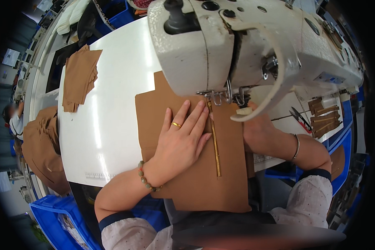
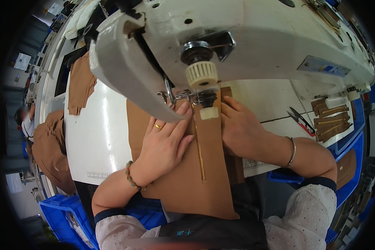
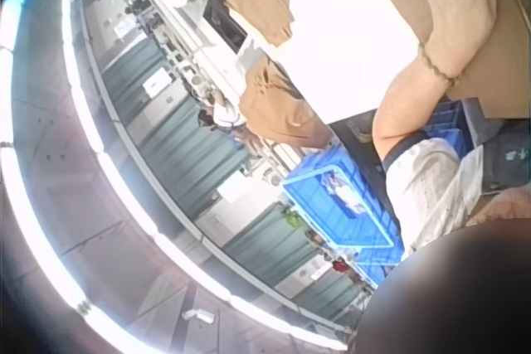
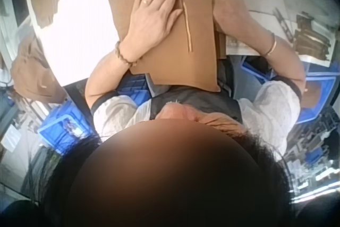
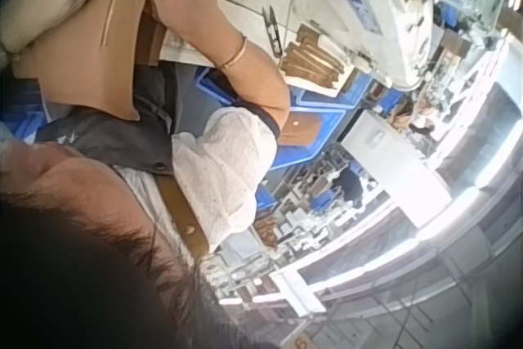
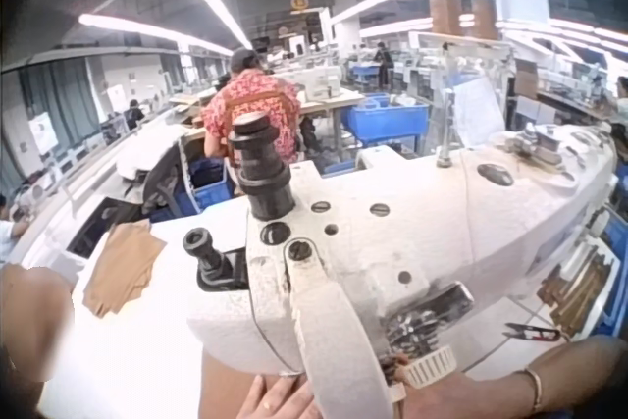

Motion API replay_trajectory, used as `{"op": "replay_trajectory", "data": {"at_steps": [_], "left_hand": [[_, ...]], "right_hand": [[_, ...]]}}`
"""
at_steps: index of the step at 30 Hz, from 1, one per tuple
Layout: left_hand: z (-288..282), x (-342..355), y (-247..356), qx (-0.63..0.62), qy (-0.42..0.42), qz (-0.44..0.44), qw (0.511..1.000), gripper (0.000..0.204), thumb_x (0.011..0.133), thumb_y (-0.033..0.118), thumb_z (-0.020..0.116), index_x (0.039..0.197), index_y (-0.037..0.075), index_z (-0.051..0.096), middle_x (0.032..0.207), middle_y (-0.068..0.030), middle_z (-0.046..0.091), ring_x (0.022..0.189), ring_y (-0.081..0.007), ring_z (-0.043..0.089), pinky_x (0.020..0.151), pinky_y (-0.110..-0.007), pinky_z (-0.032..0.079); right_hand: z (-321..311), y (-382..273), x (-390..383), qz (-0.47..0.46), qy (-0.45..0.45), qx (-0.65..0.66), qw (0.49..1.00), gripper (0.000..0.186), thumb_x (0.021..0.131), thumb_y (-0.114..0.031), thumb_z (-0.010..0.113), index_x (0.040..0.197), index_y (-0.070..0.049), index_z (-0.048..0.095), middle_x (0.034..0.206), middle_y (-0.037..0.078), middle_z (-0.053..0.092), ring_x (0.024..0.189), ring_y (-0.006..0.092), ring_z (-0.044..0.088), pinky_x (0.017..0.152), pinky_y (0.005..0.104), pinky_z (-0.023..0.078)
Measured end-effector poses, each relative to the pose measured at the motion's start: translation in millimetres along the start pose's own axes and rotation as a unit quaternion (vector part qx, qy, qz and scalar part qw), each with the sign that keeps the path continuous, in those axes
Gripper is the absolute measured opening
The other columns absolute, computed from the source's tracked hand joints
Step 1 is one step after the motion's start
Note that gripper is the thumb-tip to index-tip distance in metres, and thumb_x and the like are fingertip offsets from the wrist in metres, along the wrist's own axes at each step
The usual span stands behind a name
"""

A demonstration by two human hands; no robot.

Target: Sewing a gold zipper onto a piece of brown leather using an industrial sewing machine.

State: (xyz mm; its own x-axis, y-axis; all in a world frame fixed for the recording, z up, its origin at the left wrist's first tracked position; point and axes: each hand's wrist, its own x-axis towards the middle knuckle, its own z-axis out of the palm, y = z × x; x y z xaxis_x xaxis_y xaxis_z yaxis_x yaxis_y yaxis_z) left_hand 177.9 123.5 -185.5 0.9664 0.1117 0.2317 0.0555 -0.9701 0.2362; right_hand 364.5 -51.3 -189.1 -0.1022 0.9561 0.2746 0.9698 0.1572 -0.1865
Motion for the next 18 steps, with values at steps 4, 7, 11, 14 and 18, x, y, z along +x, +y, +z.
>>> {"op": "replay_trajectory", "data": {"at_steps": [4, 7, 11, 14, 18], "left_hand": [[-0.2, 0.1, 0.1, -0.003, 0.003, 0.001, 1.0, 0.056, 0.096, 0.023, 0.069, 0.146, 0.002, 0.056, 0.154, -0.0129, 0.054, 0.141, -0.0358, 0.049, 0.119, -0.051, 0.034], [-0.3, 0.2, 0.0, 0.002, 0.007, -0.001, 1.0, 0.056, 0.096, 0.024, 0.069, 0.146, 0.002, 0.056, 0.154, -0.0123, 0.054, 0.141, -0.0354, 0.049, 0.119, -0.051, 0.035], [0.3, 1.0, 1.1, 0.011, 0.006, -0.002, 1.0, 0.056, 0.095, 0.024, 0.07, 0.146, 0.003, 0.056, 0.153, -0.0111, 0.054, 0.141, -0.0348, 0.049, 0.118, -0.051, 0.036], [0.2, 2.1, 1.9, 0.027, 0.004, -0.001, 1.0, 0.056, 0.095, 0.025, 0.07, 0.146, 0.004, 0.057, 0.152, -0.0104, 0.055, 0.14, -0.0338, 0.05, 0.117, -0.05, 0.037], [-1.5, 3.9, 2.0, 0.051, -0.005, 0.003, 0.999, 0.056, 0.095, 0.026, 0.07, 0.145, 0.005, 0.057, 0.152, -0.0093, 0.056, 0.138, -0.0317, 0.052, 0.114, -0.049, 0.04]], "right_hand": [[0.0, -0.4, 1.0, 0.0, -0.003, 0.021, 1.0, 0.056, 0.078, -0.015, 0.07, 0.131, 0.001, 0.064, 0.126, 0.02, 0.065, 0.125, 0.0382, 0.06, 0.114, 0.0544, 0.041], [0.3, -2.2, 1.6, 0.008, -0.008, 0.013, 1.0, 0.059, 0.077, -0.016, 0.071, 0.133, 0.001, 0.063, 0.126, 0.02, 0.065, 0.126, 0.0386, 0.059, 0.114, 0.0543, 0.041], [-0.3, -1.7, 1.4, 0.007, -0.013, -0.003, 1.0, 0.062, 0.077, -0.017, 0.072, 0.135, 0.001, 0.061, 0.127, 0.02, 0.065, 0.127, 0.0386, 0.059, 0.114, 0.0541, 0.041], [-1.0, -1.0, 1.7, 0.005, -0.021, 0.0, 1.0, 0.063, 0.077, -0.017, 0.072, 0.137, 0.001, 0.06, 0.127, 0.021, 0.065, 0.126, 0.0386, 0.059, 0.113, 0.0537, 0.041], [-2.5, -1.9, 4.8, 0.003, -0.007, 0.011, 1.0, 0.066, 0.076, -0.016, 0.073, 0.138, 0.002, 0.059, 0.124, 0.021, 0.065, 0.122, 0.0391, 0.06, 0.112, 0.052, 0.043]]}}
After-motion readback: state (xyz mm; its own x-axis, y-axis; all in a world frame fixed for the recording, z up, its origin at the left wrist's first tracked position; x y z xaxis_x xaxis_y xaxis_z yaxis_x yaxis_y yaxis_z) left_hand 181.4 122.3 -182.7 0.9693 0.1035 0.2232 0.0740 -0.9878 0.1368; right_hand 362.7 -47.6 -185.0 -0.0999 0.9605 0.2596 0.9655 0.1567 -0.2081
